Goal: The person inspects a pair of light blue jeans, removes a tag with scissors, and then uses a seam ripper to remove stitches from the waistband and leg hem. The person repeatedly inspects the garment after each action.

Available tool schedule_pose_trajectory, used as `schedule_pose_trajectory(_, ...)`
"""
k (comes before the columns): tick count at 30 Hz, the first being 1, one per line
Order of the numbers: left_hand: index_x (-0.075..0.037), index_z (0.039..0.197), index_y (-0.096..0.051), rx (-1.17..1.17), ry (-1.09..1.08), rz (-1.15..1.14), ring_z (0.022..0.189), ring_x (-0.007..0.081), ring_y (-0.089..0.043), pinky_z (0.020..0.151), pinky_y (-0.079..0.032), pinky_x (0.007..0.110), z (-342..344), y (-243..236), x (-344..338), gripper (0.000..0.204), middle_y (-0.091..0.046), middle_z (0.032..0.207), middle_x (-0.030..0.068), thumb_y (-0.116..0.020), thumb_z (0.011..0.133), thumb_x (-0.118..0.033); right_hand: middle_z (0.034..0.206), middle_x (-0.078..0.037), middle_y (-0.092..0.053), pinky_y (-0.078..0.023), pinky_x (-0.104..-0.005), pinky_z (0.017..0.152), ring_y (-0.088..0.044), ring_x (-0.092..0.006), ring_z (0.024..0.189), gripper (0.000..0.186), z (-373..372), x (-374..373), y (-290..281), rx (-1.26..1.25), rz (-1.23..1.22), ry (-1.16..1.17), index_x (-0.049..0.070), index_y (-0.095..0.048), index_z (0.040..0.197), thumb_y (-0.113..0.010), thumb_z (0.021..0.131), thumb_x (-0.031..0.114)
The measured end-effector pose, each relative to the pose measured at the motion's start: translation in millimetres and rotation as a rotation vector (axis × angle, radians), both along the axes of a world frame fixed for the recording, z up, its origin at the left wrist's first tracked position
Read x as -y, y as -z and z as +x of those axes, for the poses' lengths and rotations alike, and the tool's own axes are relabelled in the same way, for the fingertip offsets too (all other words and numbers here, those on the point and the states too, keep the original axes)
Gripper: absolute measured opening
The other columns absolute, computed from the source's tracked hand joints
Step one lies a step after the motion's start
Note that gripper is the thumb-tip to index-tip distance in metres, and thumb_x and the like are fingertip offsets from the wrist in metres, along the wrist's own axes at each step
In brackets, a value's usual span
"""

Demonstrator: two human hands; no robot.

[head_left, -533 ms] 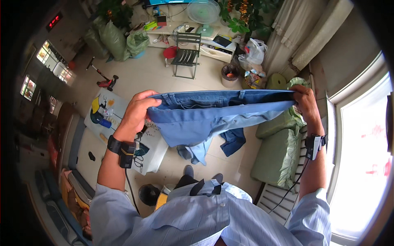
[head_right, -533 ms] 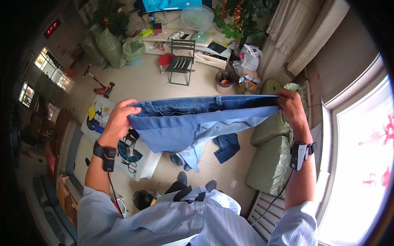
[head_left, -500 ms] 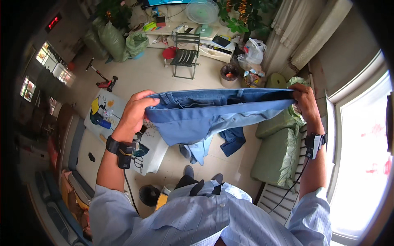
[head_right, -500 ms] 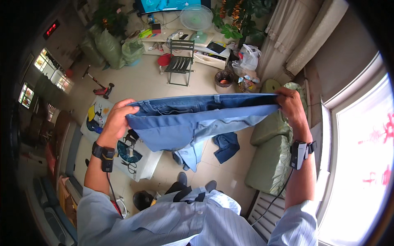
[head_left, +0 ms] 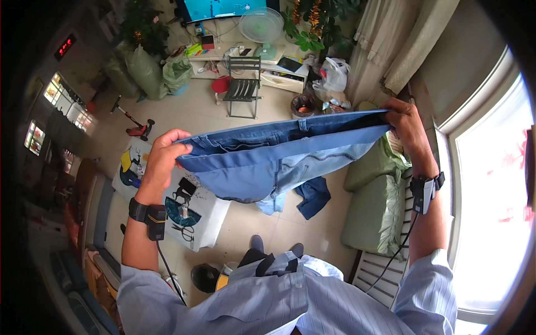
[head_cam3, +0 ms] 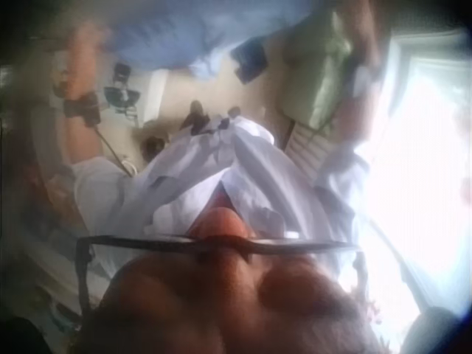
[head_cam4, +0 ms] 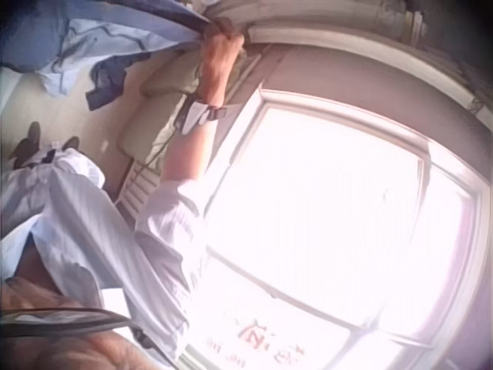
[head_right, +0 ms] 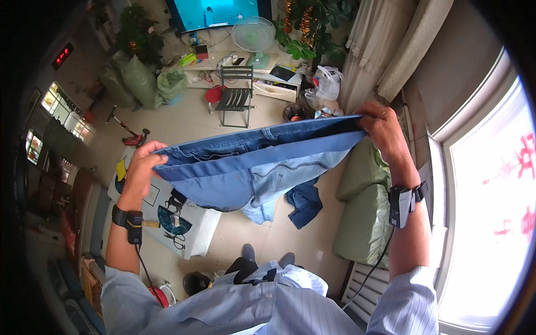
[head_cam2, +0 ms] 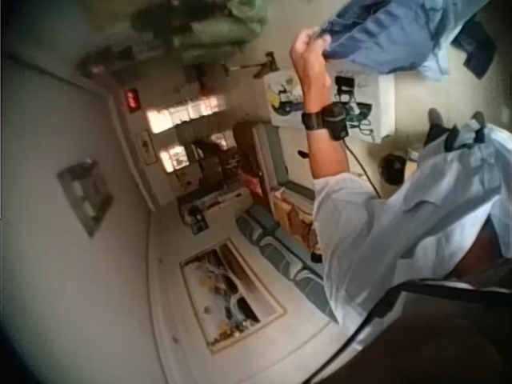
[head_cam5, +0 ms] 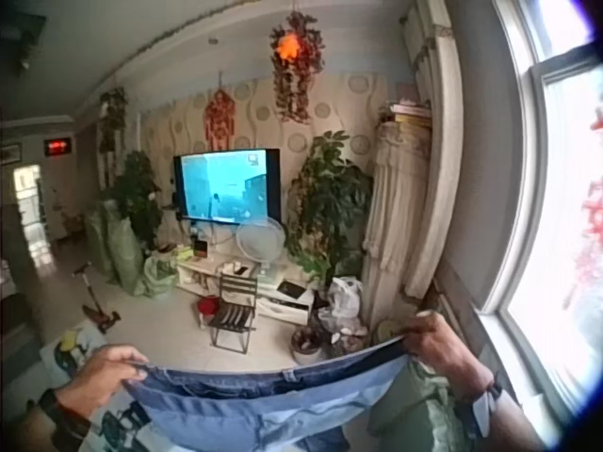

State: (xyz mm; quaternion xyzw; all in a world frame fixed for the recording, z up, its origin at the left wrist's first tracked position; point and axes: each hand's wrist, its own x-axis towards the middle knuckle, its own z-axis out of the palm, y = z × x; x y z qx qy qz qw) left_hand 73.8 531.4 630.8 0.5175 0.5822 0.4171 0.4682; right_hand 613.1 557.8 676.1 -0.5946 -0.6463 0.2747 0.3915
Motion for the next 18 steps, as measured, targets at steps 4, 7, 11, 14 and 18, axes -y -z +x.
schedule_pose_trajectory(4,-0.008,0.139,-0.065,-0.106,-0.004,0.052,0.076,0.0056,-0.059,0.063,-0.045,0.023,13,-11,10,0.051,-0.067,0.094,-0.0034,-0.063,0.088,-0.008,0.077,-0.001,-0.06,-0.042,-0.0299,0.062,-0.053,-0.0111,0.069,0.022,1,0,-1,0.005,-0.004,0.024,-0.005,-0.072,0.098,-0.057,0.084,0.005)
schedule_pose_trajectory(7,-0.008,0.141,-0.065,-0.091,0.006,0.088,0.077,0.0046,-0.056,0.064,-0.044,0.022,21,-11,9,0.052,-0.065,0.093,-0.0054,-0.062,0.088,-0.006,0.076,0.001,-0.058,-0.038,-0.0291,0.06,-0.05,-0.0099,0.067,0.02,3,1,1,-0.042,0.019,0.02,-0.004,-0.071,0.096,-0.058,0.084,0.005)
schedule_pose_trajectory(11,-0.008,0.127,-0.073,-0.123,0.093,0.062,0.074,0.0049,-0.056,0.062,-0.045,0.024,17,-12,10,0.036,-0.067,0.087,-0.0044,-0.062,0.093,-0.013,0.076,0.002,-0.058,-0.035,-0.0266,0.061,-0.048,-0.007,0.069,0.018,-2,3,-6,-0.128,-0.083,0.052,-0.003,-0.072,0.095,-0.058,0.085,0.005)
schedule_pose_trajectory(14,-0.006,0.118,-0.074,-0.038,0.116,0.058,0.073,0.0055,-0.057,0.063,-0.045,0.024,7,3,5,0.027,-0.069,0.088,-0.0032,-0.064,0.094,-0.015,0.074,0.004,-0.056,-0.034,-0.0253,0.06,-0.046,-0.005,0.067,0.018,-1,1,-4,-0.135,-0.044,0.001,-0.002,-0.072,0.094,-0.058,0.086,0.005)
schedule_pose_trajectory(18,-0.005,0.109,-0.073,-0.02,0.14,0.031,0.072,0.0058,-0.058,0.06,-0.044,0.025,11,-2,4,0.02,-0.068,0.083,-0.0029,-0.065,0.094,-0.016,0.072,0.005,-0.053,-0.031,-0.0245,0.058,-0.043,-0.004,0.064,0.016,7,-7,6,-0.143,-0.029,0.038,0.0,-0.072,0.093,-0.059,0.085,0.005)
